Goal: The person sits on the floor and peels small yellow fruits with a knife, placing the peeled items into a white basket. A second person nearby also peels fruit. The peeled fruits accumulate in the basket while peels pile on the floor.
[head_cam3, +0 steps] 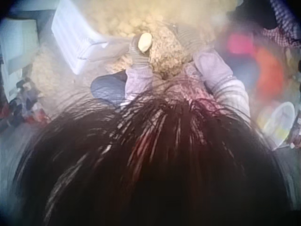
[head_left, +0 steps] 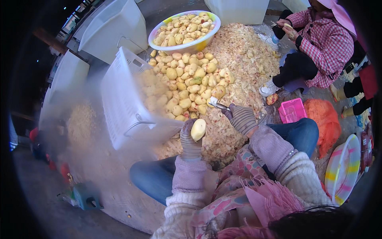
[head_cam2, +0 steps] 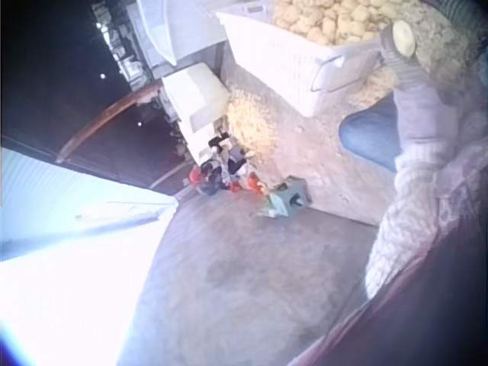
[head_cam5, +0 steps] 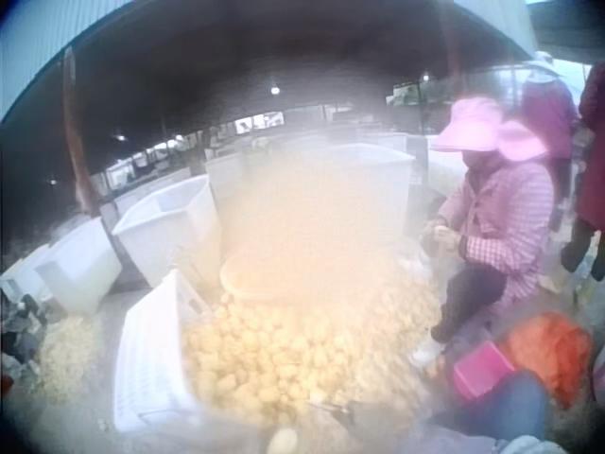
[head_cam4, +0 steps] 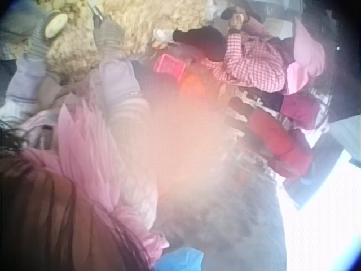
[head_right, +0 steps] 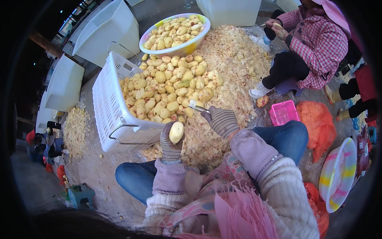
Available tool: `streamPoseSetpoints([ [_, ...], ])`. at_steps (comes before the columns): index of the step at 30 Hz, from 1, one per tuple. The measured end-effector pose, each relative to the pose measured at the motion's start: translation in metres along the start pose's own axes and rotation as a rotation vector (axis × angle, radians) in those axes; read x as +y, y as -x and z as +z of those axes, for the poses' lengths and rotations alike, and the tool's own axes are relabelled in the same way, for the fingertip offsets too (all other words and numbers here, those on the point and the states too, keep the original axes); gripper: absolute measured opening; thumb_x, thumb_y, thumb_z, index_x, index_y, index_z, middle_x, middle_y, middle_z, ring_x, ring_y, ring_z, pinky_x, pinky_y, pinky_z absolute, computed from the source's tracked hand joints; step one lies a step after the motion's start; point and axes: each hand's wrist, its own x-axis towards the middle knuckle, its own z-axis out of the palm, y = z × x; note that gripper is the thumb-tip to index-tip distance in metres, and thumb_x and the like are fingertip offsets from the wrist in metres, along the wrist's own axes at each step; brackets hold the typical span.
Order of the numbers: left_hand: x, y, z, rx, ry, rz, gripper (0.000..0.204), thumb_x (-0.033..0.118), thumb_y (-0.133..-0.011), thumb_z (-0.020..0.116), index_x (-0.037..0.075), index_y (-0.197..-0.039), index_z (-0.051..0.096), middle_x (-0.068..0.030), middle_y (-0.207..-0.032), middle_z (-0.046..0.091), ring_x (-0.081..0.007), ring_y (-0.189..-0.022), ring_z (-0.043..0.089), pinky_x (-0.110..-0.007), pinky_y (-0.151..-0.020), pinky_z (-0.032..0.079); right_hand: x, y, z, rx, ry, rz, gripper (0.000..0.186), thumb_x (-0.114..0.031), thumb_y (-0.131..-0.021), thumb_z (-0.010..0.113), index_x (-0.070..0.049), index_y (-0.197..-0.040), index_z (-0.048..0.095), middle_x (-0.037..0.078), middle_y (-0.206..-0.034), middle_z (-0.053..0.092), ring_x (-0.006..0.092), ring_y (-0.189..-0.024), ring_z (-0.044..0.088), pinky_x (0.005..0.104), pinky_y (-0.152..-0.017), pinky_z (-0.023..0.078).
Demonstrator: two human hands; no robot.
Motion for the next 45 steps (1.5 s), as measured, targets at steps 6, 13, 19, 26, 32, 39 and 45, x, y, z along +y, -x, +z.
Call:
streamPoseSetpoints([
  [6,0.006,0.014,0.020,-0.243,0.503,-0.388,0.059,0.056,-0.083,0.066,0.005,-0.113,0.058,-0.0130,-0.100,0.065,-0.0212,-0.074,0.062,-0.028,-0.057,0.050,-0.007,0.010,0.001,-0.258,-0.162,-0.233,0.043,-0.044,-0.095,0.049,-0.003,-0.087,0.055,0.019,-0.070,0.062,0.0370,-0.065,0.063,0.0458,-0.058,0.048],
  [13,0.008,0.014,0.018,-0.246,-0.122,0.054,0.066,0.019,-0.071,0.078,0.006,-0.129,0.048,-0.0084,-0.108,0.059,-0.0204,-0.087,0.061,-0.031,-0.075,0.054,-0.007,0.002,-0.033,-0.281,-0.014,-0.188,0.044,-0.046,-0.095,0.049,-0.004,-0.087,0.057,0.017,-0.063,0.060,0.0366,-0.060,0.062,0.0469,-0.057,0.048],
  [19,0.014,0.009,0.008,-0.234,-0.504,0.341,0.066,0.002,-0.066,0.071,0.005,-0.128,0.049,-0.0062,-0.113,0.057,-0.0169,-0.096,0.058,-0.029,-0.083,0.051,-0.007,0.012,-0.047,-0.372,0.005,-0.305,0.049,-0.051,-0.095,0.045,-0.004,-0.085,0.058,0.018,-0.063,0.061,0.0388,-0.061,0.061,0.0485,-0.057,0.048],
  [26,0.002,0.032,0.031,-0.351,-0.564,0.047,0.065,0.007,-0.063,0.073,0.005,-0.125,0.052,-0.0048,-0.111,0.057,-0.0161,-0.102,0.054,-0.030,-0.090,0.046,0.008,-0.008,-0.017,-0.176,-0.128,0.138,0.046,-0.043,-0.097,0.044,-0.002,-0.089,0.062,0.023,-0.071,0.062,0.0396,-0.073,0.063,0.0497,-0.066,0.048],
  [32,0.010,0.030,0.025,-0.274,-0.181,0.055,0.066,0.013,-0.070,0.075,0.006,-0.130,0.047,-0.0036,-0.115,0.053,-0.0154,-0.106,0.051,-0.028,-0.089,0.046,0.022,0.007,-0.025,-0.236,-0.089,0.009,0.047,-0.046,-0.096,0.047,-0.002,-0.085,0.062,0.021,-0.071,0.063,0.0393,-0.070,0.062,0.0489,-0.065,0.048],
  [39,0.021,0.024,0.017,-0.233,0.573,-0.286,0.055,0.038,-0.080,0.069,0.007,-0.123,0.055,-0.0094,-0.096,0.063,-0.0226,-0.082,0.062,-0.034,-0.065,0.052,-0.007,0.030,-0.034,-0.145,-0.033,-0.163,0.047,-0.048,-0.093,0.053,-0.003,-0.080,0.059,0.017,-0.061,0.059,0.0352,-0.059,0.062,0.0459,-0.057,0.048],
  [45,0.011,0.025,0.015,0.076,0.646,-0.346,0.022,0.026,-0.082,0.068,0.010,-0.095,0.062,-0.0084,-0.085,0.067,-0.0209,-0.073,0.065,-0.031,-0.058,0.054,-0.038,0.050,-0.015,-0.158,-0.077,-0.350,0.041,-0.045,-0.090,0.057,-0.005,-0.084,0.059,0.016,-0.065,0.059,0.0340,-0.060,0.061,0.0448,-0.055,0.047],
])
